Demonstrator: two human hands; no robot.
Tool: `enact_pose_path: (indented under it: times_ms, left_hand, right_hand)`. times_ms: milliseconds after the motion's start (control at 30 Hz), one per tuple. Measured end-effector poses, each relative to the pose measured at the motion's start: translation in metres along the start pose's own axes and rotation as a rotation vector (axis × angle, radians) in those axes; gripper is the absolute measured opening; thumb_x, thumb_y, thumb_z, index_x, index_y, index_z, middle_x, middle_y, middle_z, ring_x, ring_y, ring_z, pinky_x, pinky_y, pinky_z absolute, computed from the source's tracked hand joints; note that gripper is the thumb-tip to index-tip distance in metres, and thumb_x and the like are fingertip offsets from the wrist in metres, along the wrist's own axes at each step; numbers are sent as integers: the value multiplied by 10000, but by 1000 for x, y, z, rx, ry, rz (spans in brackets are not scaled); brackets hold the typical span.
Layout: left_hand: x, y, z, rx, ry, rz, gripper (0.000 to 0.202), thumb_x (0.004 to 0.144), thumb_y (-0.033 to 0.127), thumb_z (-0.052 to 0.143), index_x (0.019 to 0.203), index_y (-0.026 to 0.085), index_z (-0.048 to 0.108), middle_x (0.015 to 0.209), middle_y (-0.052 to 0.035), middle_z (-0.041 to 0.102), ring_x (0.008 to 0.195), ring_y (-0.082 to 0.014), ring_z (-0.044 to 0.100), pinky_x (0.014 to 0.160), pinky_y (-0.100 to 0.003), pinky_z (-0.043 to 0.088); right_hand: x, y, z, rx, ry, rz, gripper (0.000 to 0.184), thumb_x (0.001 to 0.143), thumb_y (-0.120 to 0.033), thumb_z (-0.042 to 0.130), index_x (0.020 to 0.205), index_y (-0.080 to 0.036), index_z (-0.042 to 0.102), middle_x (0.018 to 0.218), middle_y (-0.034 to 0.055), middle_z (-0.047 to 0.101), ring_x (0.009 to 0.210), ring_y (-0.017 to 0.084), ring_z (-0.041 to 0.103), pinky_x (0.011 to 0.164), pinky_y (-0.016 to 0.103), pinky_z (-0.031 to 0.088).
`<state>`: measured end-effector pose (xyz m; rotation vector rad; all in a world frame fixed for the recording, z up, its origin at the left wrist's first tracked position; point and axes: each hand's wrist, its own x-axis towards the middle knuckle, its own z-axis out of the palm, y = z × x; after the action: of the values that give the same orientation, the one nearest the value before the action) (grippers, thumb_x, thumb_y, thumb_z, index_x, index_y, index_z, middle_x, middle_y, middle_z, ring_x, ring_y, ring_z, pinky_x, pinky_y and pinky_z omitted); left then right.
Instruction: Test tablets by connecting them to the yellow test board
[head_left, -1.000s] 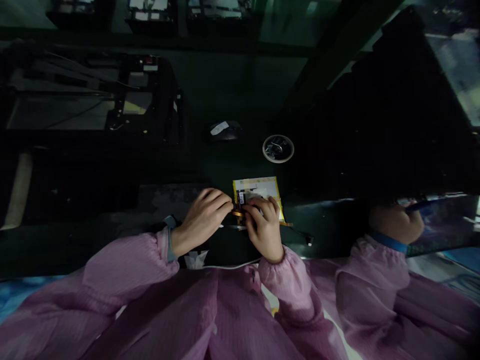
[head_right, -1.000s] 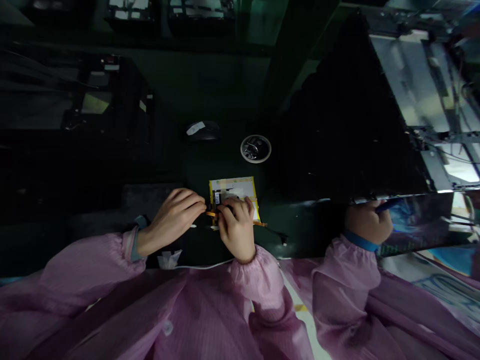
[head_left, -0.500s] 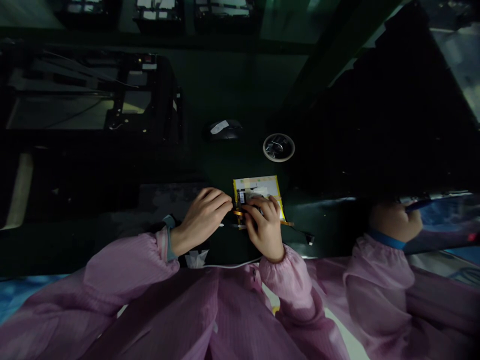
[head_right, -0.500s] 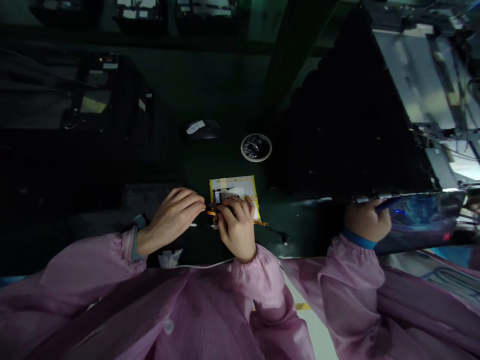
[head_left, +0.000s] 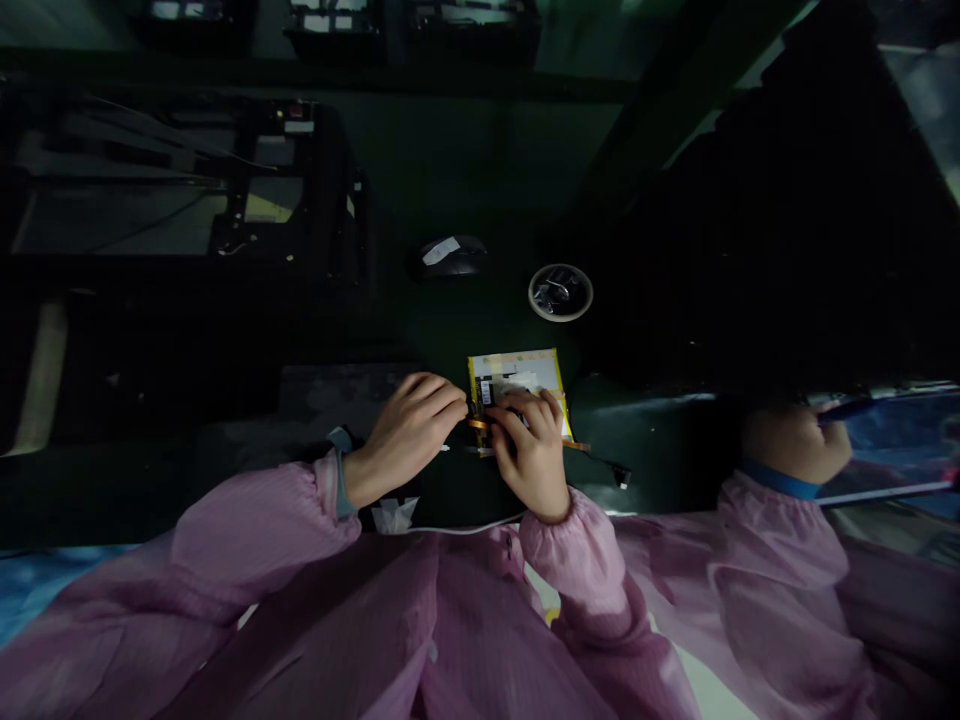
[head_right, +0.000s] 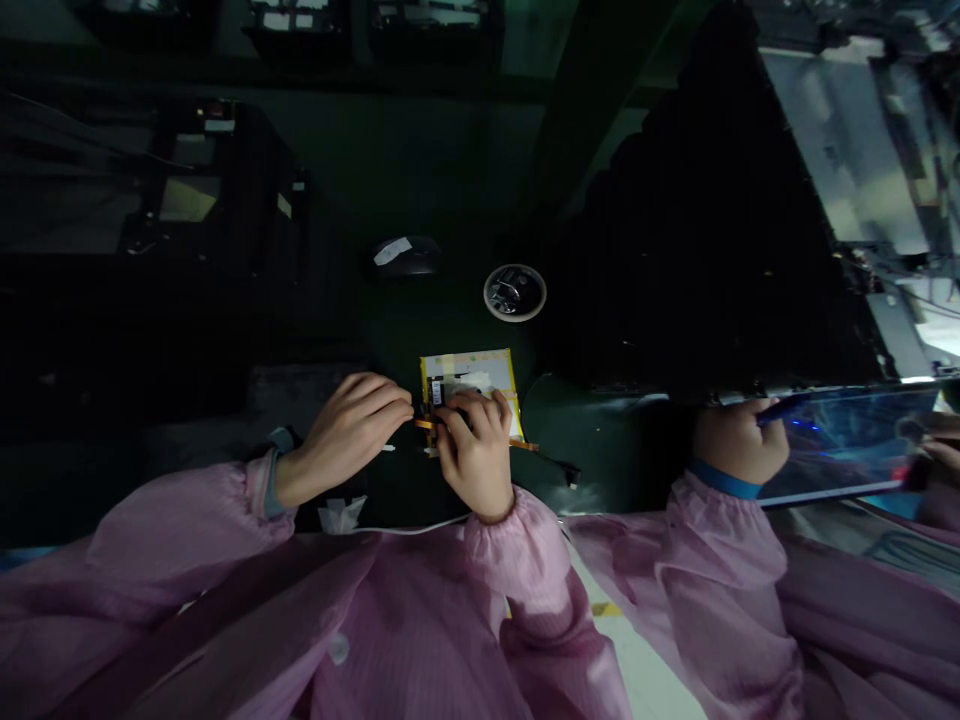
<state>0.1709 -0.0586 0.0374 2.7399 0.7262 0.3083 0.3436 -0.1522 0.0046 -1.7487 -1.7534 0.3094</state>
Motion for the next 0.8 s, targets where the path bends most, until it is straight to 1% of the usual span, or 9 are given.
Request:
enact_pose_path:
  times_ms: [433, 600, 800]
  left_hand:
    - [-2, 1, 3, -25, 29, 10, 174, 892, 87, 504, 917, 166, 656, 1000, -50, 677, 970, -206, 551, 860, -377, 429]
    - [-1, 1, 3, -35, 26, 17, 178, 908, 110, 489, 931, 158, 659, 1007, -59, 679, 977, -209, 555, 872, -383, 436]
    - [0, 2, 3, -33, 42, 26, 174, 919, 115, 481, 931, 157, 649, 1006, -56, 679, 973, -209, 553, 860, -373, 429]
  right_hand:
    - [0, 1, 0, 8, -2, 0, 176, 901, -202, 517, 1014, -225, 651, 1038, 45, 628, 1103, 210, 546, 1116, 481, 270]
    - [0, 0, -1, 1, -11, 1, 179, 909, -210, 506, 1010, -225, 653, 1034, 47, 632, 1097, 209, 548, 1109, 481, 276]
    - [0, 0, -1, -13, -33, 2, 215, 894, -207, 521, 1034, -251, 677, 1067, 42, 628, 1122, 220, 531, 1109, 494, 276]
